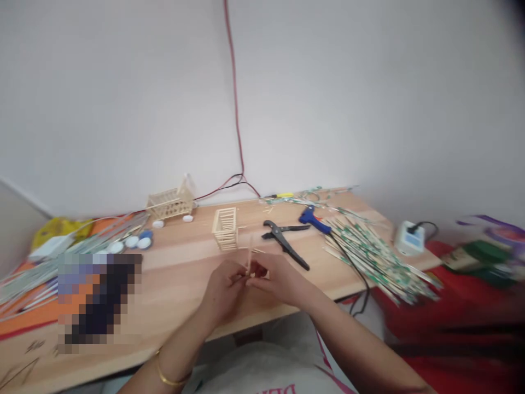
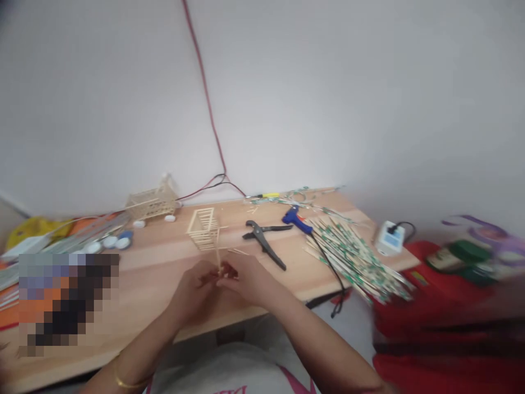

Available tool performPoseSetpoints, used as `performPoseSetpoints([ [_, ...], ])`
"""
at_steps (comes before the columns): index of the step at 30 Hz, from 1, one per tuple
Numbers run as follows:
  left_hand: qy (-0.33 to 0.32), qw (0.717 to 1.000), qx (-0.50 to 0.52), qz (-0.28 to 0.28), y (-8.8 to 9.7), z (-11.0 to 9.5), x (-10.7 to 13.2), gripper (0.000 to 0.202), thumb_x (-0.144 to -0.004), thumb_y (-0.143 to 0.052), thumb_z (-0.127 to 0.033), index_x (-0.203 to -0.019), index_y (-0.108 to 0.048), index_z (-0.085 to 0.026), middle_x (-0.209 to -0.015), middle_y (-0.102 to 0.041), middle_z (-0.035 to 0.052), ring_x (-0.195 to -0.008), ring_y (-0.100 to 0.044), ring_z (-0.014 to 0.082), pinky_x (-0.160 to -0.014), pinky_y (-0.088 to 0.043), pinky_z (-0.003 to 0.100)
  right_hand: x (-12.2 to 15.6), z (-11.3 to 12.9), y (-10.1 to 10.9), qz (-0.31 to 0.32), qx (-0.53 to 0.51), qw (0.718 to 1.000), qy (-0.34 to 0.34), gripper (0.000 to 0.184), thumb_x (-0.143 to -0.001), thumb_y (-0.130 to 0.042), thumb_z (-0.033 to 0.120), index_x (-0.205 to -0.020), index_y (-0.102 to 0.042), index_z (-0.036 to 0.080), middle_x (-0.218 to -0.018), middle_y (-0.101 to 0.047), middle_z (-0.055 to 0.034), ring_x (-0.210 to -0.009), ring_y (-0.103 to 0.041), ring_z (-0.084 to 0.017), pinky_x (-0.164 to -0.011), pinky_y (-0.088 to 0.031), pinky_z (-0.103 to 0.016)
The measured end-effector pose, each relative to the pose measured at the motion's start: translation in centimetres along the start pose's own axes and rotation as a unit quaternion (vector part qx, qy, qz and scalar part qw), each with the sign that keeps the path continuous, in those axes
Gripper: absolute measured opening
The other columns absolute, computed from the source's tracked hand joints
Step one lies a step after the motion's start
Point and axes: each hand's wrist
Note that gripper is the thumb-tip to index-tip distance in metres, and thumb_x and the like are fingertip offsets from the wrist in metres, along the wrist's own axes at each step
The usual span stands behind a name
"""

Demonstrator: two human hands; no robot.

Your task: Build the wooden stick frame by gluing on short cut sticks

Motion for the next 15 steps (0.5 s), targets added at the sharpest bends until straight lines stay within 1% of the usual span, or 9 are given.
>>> performPoseSetpoints([
  [2,0.011,1.0,-0.001,-0.007,0.2,0.1,-0.3,0.012,-0.078,-0.058,-0.029,-0.075,-0.066,-0.021,-0.078,-0.069,0.002,-0.08,-0.063,0.0183,-0.075,-0.048,0.031,0.9,-0.8,1.8,-0.032,0.019,0.999,-0.004,0.023,-0.078,-0.068,0.027,-0.099,-0.06,0.02,-0.093,-0.065,-0.0028,-0.077,-0.06,-0.015,-0.069,-0.046,-0.025],
  [4,0.006,1.0,-0.001,-0.015,0.5,0.1,-0.5,0.015,-0.078,-0.058,-0.033,-0.074,-0.066,-0.021,-0.078,-0.069,0.0015,-0.078,-0.063,0.0182,-0.075,-0.049,0.031,2.2,-2.1,4.4,-0.096,0.084,0.991,-0.027,0.031,-0.079,-0.067,0.033,-0.106,-0.059,0.02,-0.101,-0.065,-0.0055,-0.085,-0.061,-0.017,-0.076,-0.047,-0.029],
  [6,0.001,1.0,-0.004,-0.026,0.8,0.0,-0.6,0.017,-0.078,-0.058,-0.035,-0.072,-0.065,-0.021,-0.076,-0.068,0.0012,-0.077,-0.063,0.0181,-0.074,-0.049,0.031,4.0,-4.0,7.7,-0.158,0.18,0.969,-0.061,0.038,-0.076,-0.069,0.039,-0.108,-0.059,0.02,-0.11,-0.063,-0.0086,-0.102,-0.057,-0.023,-0.09,-0.044,-0.036],
  [7,0.0,1.0,-0.005,-0.03,0.9,-0.1,-0.6,0.017,-0.078,-0.057,-0.035,-0.071,-0.065,-0.021,-0.076,-0.068,0.0011,-0.076,-0.063,0.018,-0.074,-0.049,0.031,5.1,-5.1,9.4,-0.172,0.226,0.956,-0.079,0.045,-0.075,-0.07,0.04,-0.113,-0.057,0.02,-0.119,-0.059,-0.011,-0.111,-0.053,-0.026,-0.096,-0.041,-0.039],
  [9,0.002,1.0,-0.009,-0.029,1.1,-0.2,-0.6,0.019,-0.078,-0.056,-0.036,-0.07,-0.065,-0.022,-0.075,-0.067,0.001,-0.075,-0.062,0.0179,-0.073,-0.049,0.031,7.6,-7.7,12.9,-0.172,0.294,0.93,-0.14,0.047,-0.078,-0.066,0.04,-0.118,-0.055,0.019,-0.125,-0.055,-0.0127,-0.118,-0.049,-0.027,-0.101,-0.037,-0.04],
  [10,0.003,1.0,-0.011,-0.026,1.1,-0.3,-0.6,0.019,-0.078,-0.056,-0.037,-0.07,-0.065,-0.022,-0.075,-0.067,0.0008,-0.075,-0.062,0.0178,-0.073,-0.049,0.03,8.9,-9.1,14.4,-0.172,0.319,0.913,-0.186,0.054,-0.077,-0.066,0.041,-0.123,-0.051,0.018,-0.128,-0.053,-0.0136,-0.121,-0.047,-0.028,-0.103,-0.035,-0.04],
  [11,0.003,1.0,-0.013,-0.021,1.1,-0.4,-0.6,0.019,-0.079,-0.056,-0.037,-0.071,-0.065,-0.022,-0.075,-0.067,0.0006,-0.075,-0.062,0.0177,-0.073,-0.049,0.03,10.2,-10.4,15.8,-0.158,0.338,0.898,-0.233,0.068,-0.072,-0.07,0.044,-0.13,-0.046,0.017,-0.133,-0.049,-0.0154,-0.125,-0.043,-0.03,-0.105,-0.033,-0.041],
  [13,0.0,1.0,-0.015,-0.014,1.1,-0.6,-0.6,0.02,-0.079,-0.055,-0.036,-0.07,-0.065,-0.022,-0.075,-0.067,0.0002,-0.074,-0.062,0.0173,-0.073,-0.049,0.03,12.4,-12.8,17.7,-0.101,0.351,0.875,-0.316,0.104,-0.058,-0.078,0.049,-0.143,-0.029,0.015,-0.142,-0.038,-0.0204,-0.129,-0.038,-0.035,-0.103,-0.034,-0.043],
  [15,-0.009,1.0,-0.013,-0.011,1.1,-0.6,-0.5,0.02,-0.08,-0.055,-0.036,-0.069,-0.064,-0.022,-0.074,-0.067,0.0001,-0.074,-0.062,0.017,-0.072,-0.049,0.029,13.8,-14.3,18.5,-0.049,0.339,0.863,-0.372,0.119,-0.053,-0.079,0.052,-0.148,-0.018,0.013,-0.14,-0.038,-0.0229,-0.127,-0.041,-0.036,-0.098,-0.038,-0.04],
])
Point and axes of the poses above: each hand's wrist, its own x-axis away from the middle knuckle, its own y-axis out of the back of the hand, z = x × y
